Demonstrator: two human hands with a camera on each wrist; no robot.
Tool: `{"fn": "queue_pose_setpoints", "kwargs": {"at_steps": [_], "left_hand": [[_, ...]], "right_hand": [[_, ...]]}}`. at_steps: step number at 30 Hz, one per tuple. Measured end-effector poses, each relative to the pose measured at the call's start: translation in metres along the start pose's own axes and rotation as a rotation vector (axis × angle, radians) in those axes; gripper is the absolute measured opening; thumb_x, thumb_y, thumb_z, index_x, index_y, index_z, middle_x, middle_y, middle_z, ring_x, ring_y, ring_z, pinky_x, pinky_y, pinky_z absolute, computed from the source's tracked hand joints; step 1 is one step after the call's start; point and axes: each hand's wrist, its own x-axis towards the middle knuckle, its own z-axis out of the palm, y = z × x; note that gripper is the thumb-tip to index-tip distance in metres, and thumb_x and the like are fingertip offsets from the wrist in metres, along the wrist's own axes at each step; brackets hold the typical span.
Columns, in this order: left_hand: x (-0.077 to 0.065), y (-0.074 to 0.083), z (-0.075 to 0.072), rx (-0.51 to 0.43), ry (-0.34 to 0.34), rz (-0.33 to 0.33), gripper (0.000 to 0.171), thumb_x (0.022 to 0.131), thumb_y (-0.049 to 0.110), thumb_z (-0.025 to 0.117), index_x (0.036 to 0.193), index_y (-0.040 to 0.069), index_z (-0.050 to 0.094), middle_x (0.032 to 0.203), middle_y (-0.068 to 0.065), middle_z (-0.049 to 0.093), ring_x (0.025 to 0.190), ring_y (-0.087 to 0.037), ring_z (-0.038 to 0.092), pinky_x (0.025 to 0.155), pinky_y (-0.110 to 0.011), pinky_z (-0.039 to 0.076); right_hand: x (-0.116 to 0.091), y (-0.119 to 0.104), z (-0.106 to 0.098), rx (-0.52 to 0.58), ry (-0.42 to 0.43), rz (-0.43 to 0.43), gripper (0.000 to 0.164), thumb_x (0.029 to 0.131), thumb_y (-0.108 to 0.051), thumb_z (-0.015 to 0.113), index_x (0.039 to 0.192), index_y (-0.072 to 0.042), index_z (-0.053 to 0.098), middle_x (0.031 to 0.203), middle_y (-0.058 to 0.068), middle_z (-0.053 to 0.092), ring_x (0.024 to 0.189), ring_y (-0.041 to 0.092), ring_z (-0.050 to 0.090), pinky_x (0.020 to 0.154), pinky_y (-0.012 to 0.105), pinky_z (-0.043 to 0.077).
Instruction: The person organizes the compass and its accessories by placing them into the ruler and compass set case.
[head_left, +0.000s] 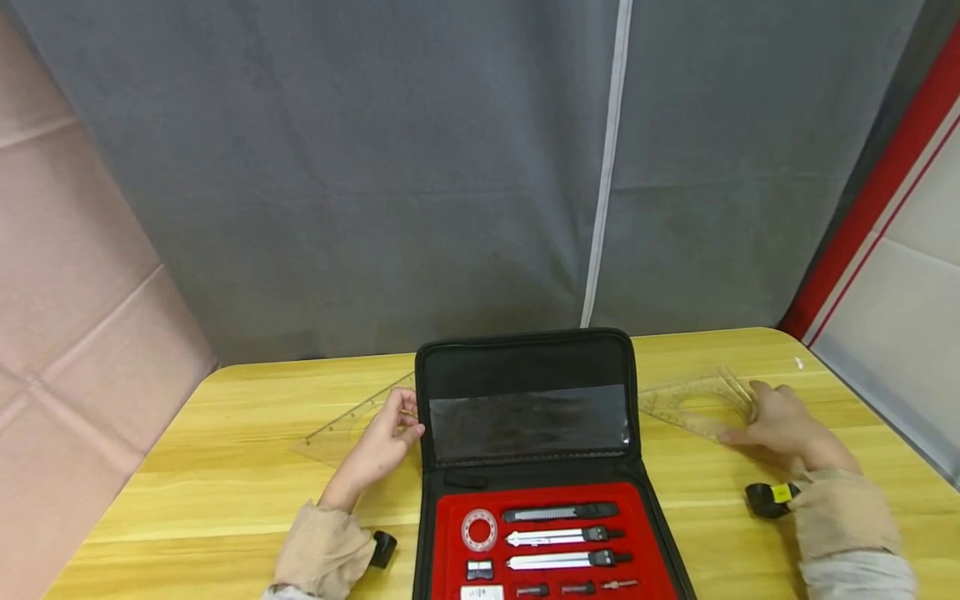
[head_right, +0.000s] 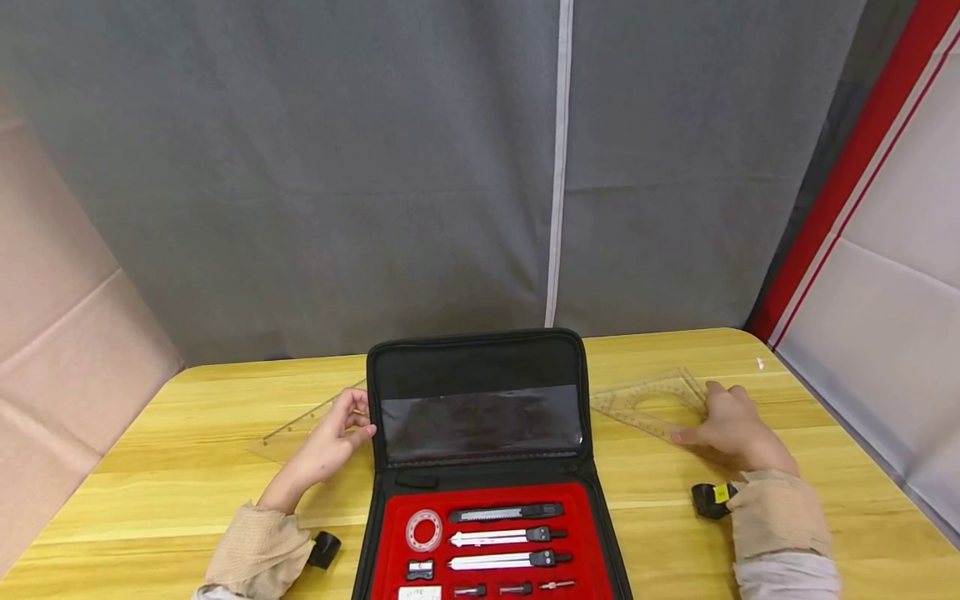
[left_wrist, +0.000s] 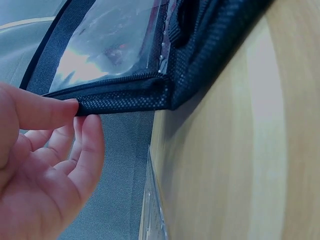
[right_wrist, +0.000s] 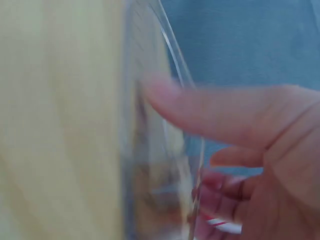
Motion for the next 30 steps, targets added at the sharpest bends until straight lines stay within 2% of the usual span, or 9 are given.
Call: {"fn": "queue_pose_setpoints", "kwargs": {"at_steps": [3, 7, 10, 16, 17, 19, 23, 27, 30], "left_hand": [[0.0, 0.0, 0.0, 0.0, -0.003, -0.003, 0.028, 0.082, -0.005, 0.052, 0.105, 0.004, 0.039, 0.099, -0.014, 0.045, 0.089, -0.025, 0.051, 0.074, -0.042, 0.049], [0.0, 0.001, 0.0, 0.001, -0.004, -0.005, 0.029, 0.082, -0.004, 0.052, 0.106, 0.004, 0.039, 0.1, -0.014, 0.045, 0.089, -0.025, 0.051, 0.075, -0.042, 0.05], [0.0, 0.001, -0.001, 0.0, -0.004, -0.004, 0.029, 0.082, -0.004, 0.052, 0.107, 0.004, 0.039, 0.1, -0.014, 0.046, 0.089, -0.025, 0.051, 0.075, -0.042, 0.05], [0.001, 0.0, -0.001, -0.003, -0.008, -0.001, 0.029, 0.082, -0.004, 0.052, 0.106, 0.004, 0.039, 0.1, -0.014, 0.046, 0.09, -0.025, 0.051, 0.075, -0.042, 0.05], [0.001, 0.0, -0.001, -0.003, -0.008, 0.0, 0.029, 0.082, -0.004, 0.052, 0.106, 0.004, 0.039, 0.1, -0.015, 0.046, 0.089, -0.026, 0.051, 0.075, -0.042, 0.05], [0.002, -0.001, -0.001, -0.001, -0.01, -0.004, 0.028, 0.082, -0.004, 0.052, 0.106, 0.005, 0.04, 0.1, -0.014, 0.046, 0.089, -0.026, 0.051, 0.075, -0.042, 0.05], [0.002, -0.002, -0.001, 0.002, -0.013, -0.008, 0.029, 0.082, -0.005, 0.052, 0.105, 0.005, 0.039, 0.099, -0.015, 0.045, 0.09, -0.027, 0.05, 0.076, -0.042, 0.049], [0.002, -0.002, -0.001, 0.006, -0.01, -0.005, 0.029, 0.081, -0.005, 0.052, 0.105, 0.006, 0.039, 0.099, -0.015, 0.046, 0.09, -0.027, 0.051, 0.077, -0.043, 0.05], [0.002, -0.002, -0.001, 0.001, -0.008, 0.003, 0.029, 0.081, -0.005, 0.052, 0.105, 0.005, 0.04, 0.099, -0.015, 0.046, 0.089, -0.027, 0.051, 0.076, -0.043, 0.05]], "right_hand": [[-0.001, 0.002, -0.003, 0.043, 0.067, -0.088, 0.06, 0.071, -0.006, 0.064, 0.109, 0.03, 0.034, 0.058, 0.012, 0.044, 0.055, 0.021, 0.038, 0.051, 0.039, 0.041], [-0.004, 0.003, -0.008, 0.113, 0.142, -0.152, 0.03, 0.071, 0.012, 0.049, 0.1, 0.022, 0.048, 0.06, 0.005, 0.04, 0.054, 0.007, 0.03, 0.046, 0.027, 0.031], [-0.007, 0.002, -0.013, 0.189, 0.206, -0.171, 0.02, 0.071, 0.017, 0.046, 0.091, 0.019, 0.049, 0.071, 0.005, 0.048, 0.061, -0.001, 0.036, 0.048, 0.02, 0.036], [-0.014, 0.012, -0.032, 0.279, 0.306, -0.159, 0.016, 0.077, 0.016, 0.042, 0.093, 0.017, 0.044, 0.075, -0.025, 0.045, 0.066, -0.009, 0.043, 0.049, 0.013, 0.039], [-0.015, 0.016, -0.035, 0.294, 0.32, -0.145, 0.016, 0.079, 0.014, 0.042, 0.094, 0.016, 0.044, 0.076, -0.024, 0.045, 0.066, -0.008, 0.044, 0.048, 0.014, 0.039], [-0.015, 0.029, -0.039, 0.336, 0.351, -0.126, 0.015, 0.084, 0.008, 0.043, 0.098, 0.006, 0.047, 0.078, -0.026, 0.046, 0.069, -0.01, 0.045, 0.05, 0.012, 0.04], [-0.018, 0.027, -0.047, 0.523, 0.449, -0.184, 0.017, 0.088, 0.006, 0.04, 0.099, -0.006, 0.047, 0.085, -0.017, 0.052, 0.075, -0.005, 0.049, 0.054, 0.007, 0.04], [-0.025, -0.027, -0.063, 0.847, 0.476, -0.359, 0.024, 0.086, 0.013, 0.037, 0.099, -0.004, 0.047, 0.089, -0.008, 0.059, 0.079, 0.004, 0.053, 0.062, 0.007, 0.043], [-0.019, -0.067, -0.066, 1.184, 0.439, -0.593, 0.027, 0.084, 0.019, 0.033, 0.098, 0.002, 0.048, 0.091, 0.002, 0.064, 0.082, 0.011, 0.056, 0.069, 0.011, 0.048]]}}
